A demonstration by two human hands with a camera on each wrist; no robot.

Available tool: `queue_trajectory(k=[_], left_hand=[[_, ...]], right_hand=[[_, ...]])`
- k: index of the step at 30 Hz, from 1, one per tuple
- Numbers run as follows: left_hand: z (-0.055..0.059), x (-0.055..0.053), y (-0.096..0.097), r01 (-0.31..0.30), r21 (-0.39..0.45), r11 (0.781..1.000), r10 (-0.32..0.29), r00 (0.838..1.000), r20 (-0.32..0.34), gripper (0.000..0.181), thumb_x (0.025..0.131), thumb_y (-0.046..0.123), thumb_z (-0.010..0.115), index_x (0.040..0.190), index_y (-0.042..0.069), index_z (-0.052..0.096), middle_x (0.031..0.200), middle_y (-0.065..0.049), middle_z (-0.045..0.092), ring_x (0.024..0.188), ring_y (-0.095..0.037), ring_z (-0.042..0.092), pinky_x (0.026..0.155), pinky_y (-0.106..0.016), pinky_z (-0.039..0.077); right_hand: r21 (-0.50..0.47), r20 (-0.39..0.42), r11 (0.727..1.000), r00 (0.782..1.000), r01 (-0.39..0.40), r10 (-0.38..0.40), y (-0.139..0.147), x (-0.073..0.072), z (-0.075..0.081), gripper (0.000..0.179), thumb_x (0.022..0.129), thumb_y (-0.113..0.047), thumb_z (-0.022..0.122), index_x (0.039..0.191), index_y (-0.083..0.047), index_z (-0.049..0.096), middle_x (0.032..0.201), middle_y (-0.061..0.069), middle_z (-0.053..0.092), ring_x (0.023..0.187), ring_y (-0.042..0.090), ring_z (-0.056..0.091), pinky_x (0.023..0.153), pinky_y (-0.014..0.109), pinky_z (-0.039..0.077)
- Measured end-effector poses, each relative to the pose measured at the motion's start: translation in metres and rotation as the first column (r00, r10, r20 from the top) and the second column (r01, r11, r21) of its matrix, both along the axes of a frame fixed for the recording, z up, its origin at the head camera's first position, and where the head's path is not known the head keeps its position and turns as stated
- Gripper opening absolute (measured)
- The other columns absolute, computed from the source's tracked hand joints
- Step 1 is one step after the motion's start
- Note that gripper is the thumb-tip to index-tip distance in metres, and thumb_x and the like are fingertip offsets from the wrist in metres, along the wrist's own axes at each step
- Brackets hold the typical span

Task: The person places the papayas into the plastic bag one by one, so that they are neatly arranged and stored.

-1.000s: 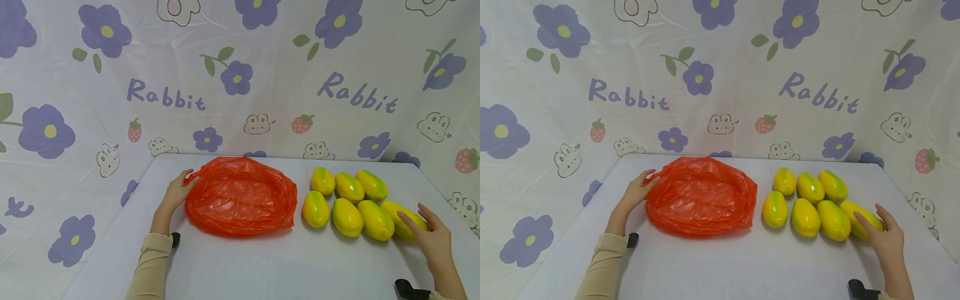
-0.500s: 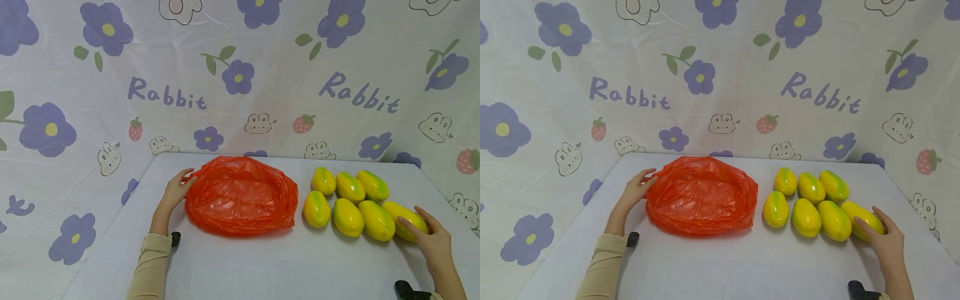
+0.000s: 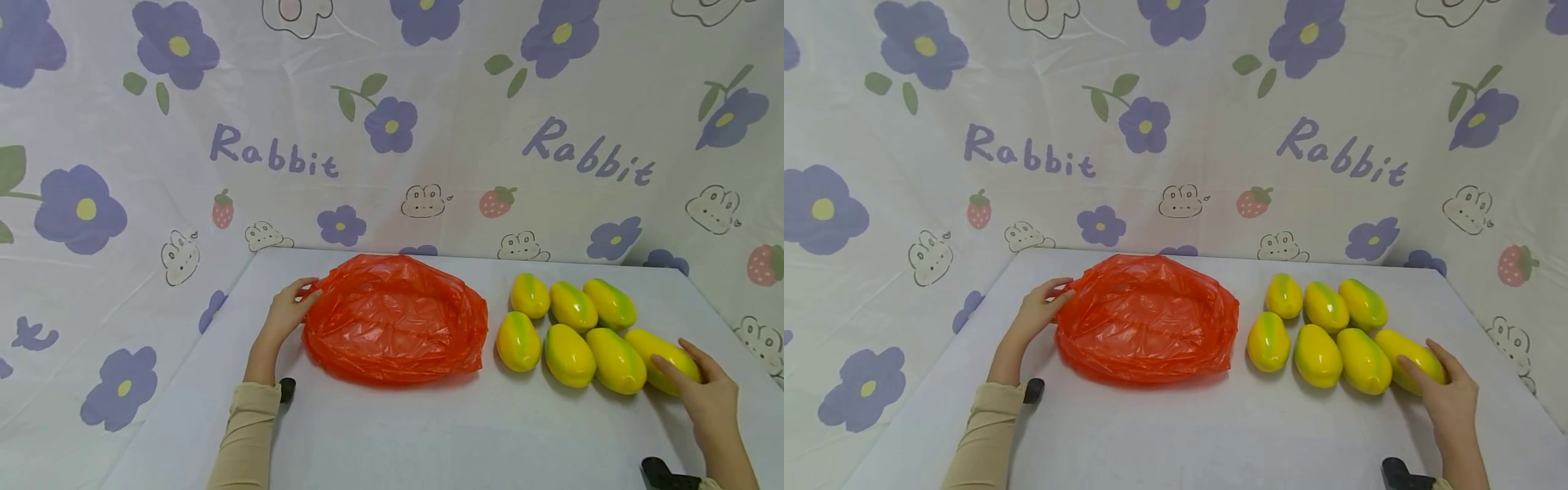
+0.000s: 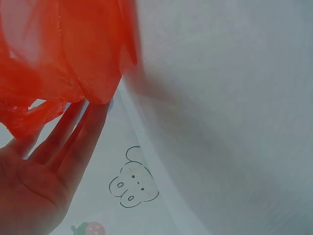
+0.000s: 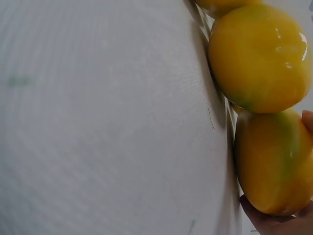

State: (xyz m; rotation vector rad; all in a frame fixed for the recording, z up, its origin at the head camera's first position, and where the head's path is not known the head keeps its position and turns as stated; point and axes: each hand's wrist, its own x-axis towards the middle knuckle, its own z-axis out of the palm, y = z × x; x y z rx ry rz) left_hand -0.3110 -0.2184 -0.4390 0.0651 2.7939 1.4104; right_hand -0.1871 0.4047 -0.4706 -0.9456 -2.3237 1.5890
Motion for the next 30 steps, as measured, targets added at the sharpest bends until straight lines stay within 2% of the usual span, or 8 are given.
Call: queue_trajectory(k=[7,9,13,16,22,28,30], left_hand=[[-0.002,-0.001,0.000,0.001,-0.002,1.000,-0.002,1.000,-0.010,0.047,0.100,0.033,0.053,0.141,0.012,0.048,0.136,-0.021,0.055,0.108,-0.035,0.064,0.080,-0.036,0.061],[-0.002,-0.001,0.000,0.000,-0.007,1.000,0.000,1.000,-0.008,0.046,0.100,0.033,0.053,0.141,0.012,0.049,0.136,-0.020,0.055,0.108,-0.034,0.064,0.080,-0.035,0.061],[-0.002,0.000,-0.001,0.003,-0.010,1.000,-0.003,1.000,-0.011,0.046,0.100,0.032,0.053,0.141,0.010,0.049,0.137,-0.021,0.054,0.107,-0.035,0.064,0.080,-0.036,0.061],[-0.002,0.000,-0.001,0.001,-0.005,1.000,-0.001,1.000,-0.027,0.046,0.100,0.030,0.053,0.140,0.008,0.050,0.136,-0.022,0.055,0.105,-0.034,0.065,0.077,-0.034,0.061],[-0.005,-0.001,-0.003,0.002,0.001,1.000,-0.002,0.999,-0.044,0.044,0.100,0.030,0.054,0.138,0.008,0.052,0.135,-0.022,0.057,0.104,-0.034,0.066,0.077,-0.034,0.061],[-0.004,-0.002,-0.003,0.002,0.004,1.000,-0.002,1.000,-0.014,0.044,0.100,0.032,0.053,0.139,0.011,0.052,0.136,-0.020,0.056,0.108,-0.034,0.064,0.082,-0.036,0.061],[-0.004,-0.002,-0.002,0.002,0.003,1.000,-0.002,1.000,-0.012,0.044,0.100,0.031,0.053,0.139,0.010,0.052,0.136,-0.020,0.056,0.108,-0.034,0.064,0.082,-0.036,0.061]], right_hand=[[-0.012,-0.006,0.996,0.996,0.089,-0.089,-0.004,-0.001,0.003,0.073,0.090,-0.052,0.060,0.153,-0.035,0.026,0.165,-0.007,0.015,0.153,0.020,0.012,0.126,0.038,0.015],[-0.023,-0.022,0.992,0.992,0.125,-0.125,-0.005,-0.001,0.005,0.072,0.090,-0.051,0.061,0.152,-0.036,0.028,0.164,-0.008,0.018,0.151,0.018,0.019,0.125,0.036,0.018],[-0.117,-0.083,0.970,0.971,0.212,-0.222,-0.009,-0.002,0.013,0.070,0.086,-0.048,0.067,0.149,-0.037,0.037,0.161,-0.014,0.026,0.131,0.003,0.035,0.123,0.026,0.022],[-0.225,-0.131,0.940,0.948,0.256,-0.290,-0.013,-0.003,0.021,0.071,0.081,-0.045,0.074,0.145,-0.037,0.043,0.154,-0.018,0.036,0.115,-0.006,0.036,0.120,0.020,0.025],[-0.358,-0.191,0.895,0.917,0.266,-0.349,-0.018,-0.004,0.029,0.078,0.073,-0.042,0.082,0.142,-0.033,0.049,0.135,-0.022,0.045,0.113,-0.004,0.042,0.106,0.008,0.037],[-0.390,-0.205,0.880,0.907,0.270,-0.369,-0.023,-0.007,0.034,0.083,0.068,-0.045,0.083,0.142,-0.033,0.048,0.138,-0.019,0.043,0.120,-0.001,0.041,0.109,0.012,0.036],[-0.407,-0.217,0.875,0.903,0.261,-0.371,-0.025,-0.009,0.037,0.083,0.068,-0.044,0.084,0.142,-0.032,0.049,0.137,-0.019,0.044,0.119,0.000,0.041,0.098,0.008,0.044]])
